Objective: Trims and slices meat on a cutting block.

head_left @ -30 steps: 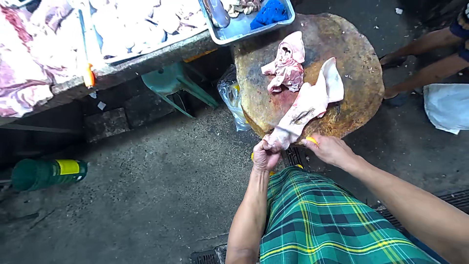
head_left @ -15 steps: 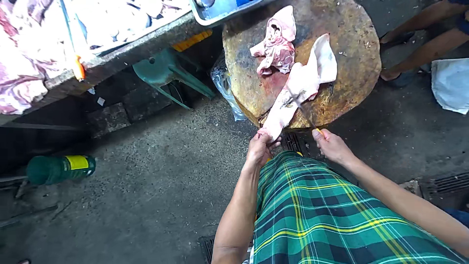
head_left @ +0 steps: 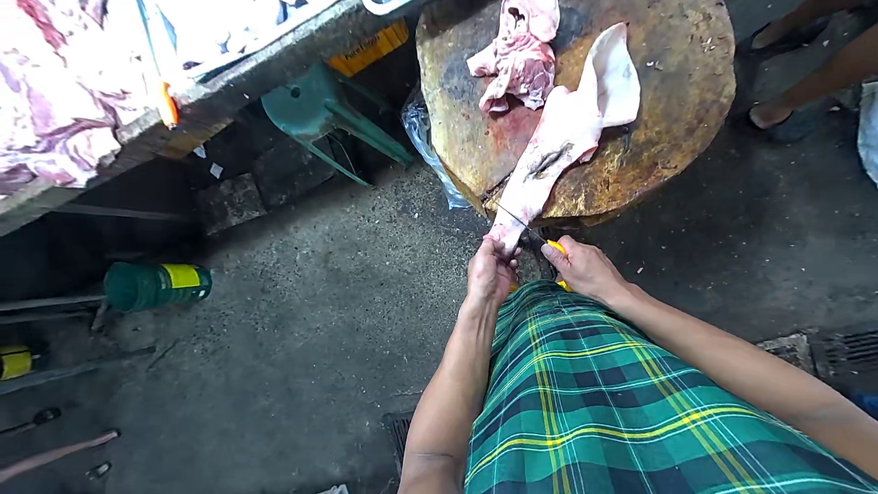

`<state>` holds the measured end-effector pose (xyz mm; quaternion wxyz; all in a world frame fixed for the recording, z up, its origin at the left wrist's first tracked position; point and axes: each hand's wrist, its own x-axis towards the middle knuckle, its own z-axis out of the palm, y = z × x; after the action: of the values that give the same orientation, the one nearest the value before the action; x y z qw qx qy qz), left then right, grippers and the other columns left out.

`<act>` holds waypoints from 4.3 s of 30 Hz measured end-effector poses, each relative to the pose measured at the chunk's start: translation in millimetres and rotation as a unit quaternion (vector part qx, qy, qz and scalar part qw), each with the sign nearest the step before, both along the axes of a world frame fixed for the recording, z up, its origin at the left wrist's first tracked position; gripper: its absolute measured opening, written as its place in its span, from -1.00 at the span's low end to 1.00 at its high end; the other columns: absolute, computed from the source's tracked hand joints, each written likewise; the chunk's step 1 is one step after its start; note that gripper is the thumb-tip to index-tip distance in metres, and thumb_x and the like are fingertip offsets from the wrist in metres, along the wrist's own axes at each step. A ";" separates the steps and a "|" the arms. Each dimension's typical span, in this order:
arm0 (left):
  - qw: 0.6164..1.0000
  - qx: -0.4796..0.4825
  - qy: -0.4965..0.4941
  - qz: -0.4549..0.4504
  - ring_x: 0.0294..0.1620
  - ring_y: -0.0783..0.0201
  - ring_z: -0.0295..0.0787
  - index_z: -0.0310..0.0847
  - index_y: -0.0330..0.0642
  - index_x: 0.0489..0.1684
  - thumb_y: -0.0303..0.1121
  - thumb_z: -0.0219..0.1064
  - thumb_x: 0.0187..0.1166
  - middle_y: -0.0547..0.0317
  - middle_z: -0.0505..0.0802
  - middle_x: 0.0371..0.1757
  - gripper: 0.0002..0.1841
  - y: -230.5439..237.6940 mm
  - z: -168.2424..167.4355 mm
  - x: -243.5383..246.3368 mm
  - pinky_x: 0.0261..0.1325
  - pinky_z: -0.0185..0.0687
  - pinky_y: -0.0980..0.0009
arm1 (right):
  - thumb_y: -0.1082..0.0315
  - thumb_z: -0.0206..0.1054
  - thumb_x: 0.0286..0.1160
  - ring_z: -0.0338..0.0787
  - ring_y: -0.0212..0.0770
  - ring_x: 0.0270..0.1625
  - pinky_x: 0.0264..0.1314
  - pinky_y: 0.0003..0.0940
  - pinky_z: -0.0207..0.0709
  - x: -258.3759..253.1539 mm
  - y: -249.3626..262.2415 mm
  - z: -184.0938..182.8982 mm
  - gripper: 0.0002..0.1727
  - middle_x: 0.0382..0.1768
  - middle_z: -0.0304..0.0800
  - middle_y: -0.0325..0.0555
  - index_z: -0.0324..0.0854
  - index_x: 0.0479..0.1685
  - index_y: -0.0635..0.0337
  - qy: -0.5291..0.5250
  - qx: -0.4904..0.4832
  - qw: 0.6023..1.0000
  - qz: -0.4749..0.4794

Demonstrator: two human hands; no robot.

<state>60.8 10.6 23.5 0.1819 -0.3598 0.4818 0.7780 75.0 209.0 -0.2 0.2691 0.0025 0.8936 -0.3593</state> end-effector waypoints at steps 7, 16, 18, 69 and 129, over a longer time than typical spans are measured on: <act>0.998 -0.017 0.055 0.039 -0.36 0.30 0.71 0.62 -0.20 -0.07 -0.29 0.22 0.71 0.13 0.77 -0.29 -0.83 0.5 -27.1 0.3 -0.27 0.69 0.37 | -0.38 -0.10 0.75 0.85 0.10 -0.23 -0.19 0.22 0.71 10.1 -3.0 -6.7 -0.29 -0.34 0.78 0.02 0.62 -0.01 0.09 0.023 0.028 0.999 -0.016; 0.995 -0.062 0.056 -0.051 -0.28 0.34 0.71 0.61 -0.12 0.04 -0.27 0.33 0.65 0.18 0.79 -0.22 -0.83 -16.3 -22.0 -1.0 -0.15 0.69 0.35 | -0.41 -0.09 0.72 0.87 0.13 -0.14 -0.13 0.23 0.71 4.4 -12.6 7.9 -0.27 -0.26 0.80 0.04 0.63 -0.03 0.09 0.024 0.095 0.995 0.018; 0.993 -0.072 0.054 -0.079 -0.29 0.32 0.69 0.60 -0.15 0.03 -0.33 0.33 0.63 0.16 0.78 -0.22 -0.84 -23.6 -28.3 -7.9 -0.18 0.67 0.33 | -0.44 -0.12 0.70 0.87 0.16 -0.12 -0.13 0.26 0.69 6.6 -18.9 9.9 -0.24 -0.25 0.82 0.05 0.65 -0.05 0.08 0.031 0.133 0.990 -0.041; 0.680 -0.494 0.405 -0.360 0.04 0.05 0.78 0.70 -0.14 0.12 -0.34 0.53 0.38 -0.12 0.68 0.28 -0.66 -75.3 -51.8 -33.8 -0.02 0.81 0.05 | -0.30 0.03 0.76 0.86 0.32 -0.14 -0.18 0.33 0.70 15.0 -55.6 53.6 -0.32 -0.20 0.80 0.21 0.55 0.19 0.22 0.000 0.179 0.965 -0.190; 0.843 -0.363 0.285 -0.276 -0.33 0.24 0.77 0.68 -0.12 0.03 -0.30 0.48 0.53 0.11 0.82 -0.21 -0.78 -46.1 -4.8 -7.6 -0.24 0.79 0.20 | -0.22 0.09 0.76 0.87 0.14 -0.18 -0.20 0.18 0.73 29.3 -43.1 36.8 -0.47 -0.19 0.80 0.04 0.60 0.02 0.11 0.072 0.150 0.983 -0.083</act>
<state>53.2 -35.4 18.7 0.0996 -0.0143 0.8400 0.5332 104.3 165.9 36.7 0.1697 0.0913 0.9510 -0.2417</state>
